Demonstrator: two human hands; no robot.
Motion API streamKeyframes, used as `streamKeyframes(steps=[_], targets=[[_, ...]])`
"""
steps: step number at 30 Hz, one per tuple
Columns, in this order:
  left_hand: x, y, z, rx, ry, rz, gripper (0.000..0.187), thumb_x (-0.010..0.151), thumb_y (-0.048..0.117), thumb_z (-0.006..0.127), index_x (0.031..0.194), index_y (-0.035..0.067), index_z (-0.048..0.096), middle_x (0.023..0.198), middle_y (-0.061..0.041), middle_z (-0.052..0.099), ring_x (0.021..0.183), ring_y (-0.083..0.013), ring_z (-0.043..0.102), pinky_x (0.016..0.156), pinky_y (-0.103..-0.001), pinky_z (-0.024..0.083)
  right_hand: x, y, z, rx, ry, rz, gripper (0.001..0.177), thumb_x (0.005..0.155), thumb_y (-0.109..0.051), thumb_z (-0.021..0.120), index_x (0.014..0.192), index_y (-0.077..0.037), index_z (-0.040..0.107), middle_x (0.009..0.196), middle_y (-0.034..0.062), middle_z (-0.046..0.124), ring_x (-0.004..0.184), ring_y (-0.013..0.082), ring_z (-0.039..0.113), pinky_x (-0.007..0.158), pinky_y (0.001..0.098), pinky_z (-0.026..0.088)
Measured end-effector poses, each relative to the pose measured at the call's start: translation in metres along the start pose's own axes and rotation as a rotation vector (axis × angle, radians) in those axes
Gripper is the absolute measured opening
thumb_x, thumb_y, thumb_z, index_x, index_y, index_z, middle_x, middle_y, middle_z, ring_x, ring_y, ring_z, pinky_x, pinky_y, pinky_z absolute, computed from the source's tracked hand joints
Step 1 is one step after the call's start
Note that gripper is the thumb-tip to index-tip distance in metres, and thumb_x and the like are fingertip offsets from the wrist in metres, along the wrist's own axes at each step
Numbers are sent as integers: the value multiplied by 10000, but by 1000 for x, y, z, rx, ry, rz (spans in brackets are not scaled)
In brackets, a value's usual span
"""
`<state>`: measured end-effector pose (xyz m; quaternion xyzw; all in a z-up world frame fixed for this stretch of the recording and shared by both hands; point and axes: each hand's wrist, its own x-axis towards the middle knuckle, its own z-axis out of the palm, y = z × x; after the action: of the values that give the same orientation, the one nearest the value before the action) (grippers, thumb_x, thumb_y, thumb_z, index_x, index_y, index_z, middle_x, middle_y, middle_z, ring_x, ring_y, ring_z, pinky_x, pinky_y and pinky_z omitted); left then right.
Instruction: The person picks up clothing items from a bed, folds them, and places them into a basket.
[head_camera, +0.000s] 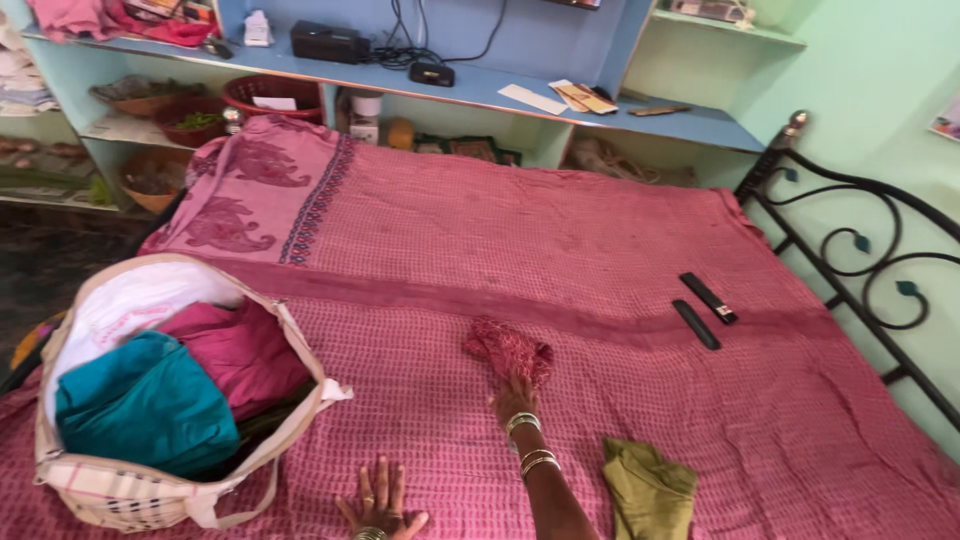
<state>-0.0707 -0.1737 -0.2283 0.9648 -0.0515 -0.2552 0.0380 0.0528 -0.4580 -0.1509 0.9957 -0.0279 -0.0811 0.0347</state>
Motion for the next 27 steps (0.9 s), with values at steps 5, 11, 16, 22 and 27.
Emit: streamKeyframes(steps=[5,11,16,22,27], targets=[[-12,3,-15,-30,-92,35,1079,907,851,393,1667,284,-119,1709,-55,-305,1547,-409,-283,1095,-829,-73,-43,-39,14,-525,-210,-215,622,1034,-104,475,1613,-268,320,1706,184,114,1557,506,116,1097,541,381],[-25,-6,-28,-106,-53,112,1031,938,746,460,1672,238,-56,1706,-58,-274,1554,-397,-276,1150,-784,-69,-192,-117,76,53,151,-157,608,1003,-399,484,1518,-88,393,1666,147,205,1511,440,200,1126,596,309],[-39,-16,-5,-228,91,180,846,925,642,514,1616,243,234,1746,-40,64,1614,-315,-41,1244,-679,0,-276,-135,96,420,-15,-118,580,993,-490,573,1412,-91,529,1581,104,387,1469,333,306,1179,583,213],[-96,-4,31,-970,59,77,635,910,586,552,1372,158,468,1405,-117,473,1246,-338,421,1002,-615,354,-309,-127,82,642,224,-344,391,832,-271,769,1158,-59,727,1326,151,640,1267,361,570,1093,475,418],[-114,-23,48,-2182,-680,122,468,910,515,601,1067,79,664,957,-151,713,783,-310,704,672,-529,614,-347,-151,38,739,187,-360,239,876,-204,744,1112,-183,775,1165,90,727,1037,308,697,926,438,557]])
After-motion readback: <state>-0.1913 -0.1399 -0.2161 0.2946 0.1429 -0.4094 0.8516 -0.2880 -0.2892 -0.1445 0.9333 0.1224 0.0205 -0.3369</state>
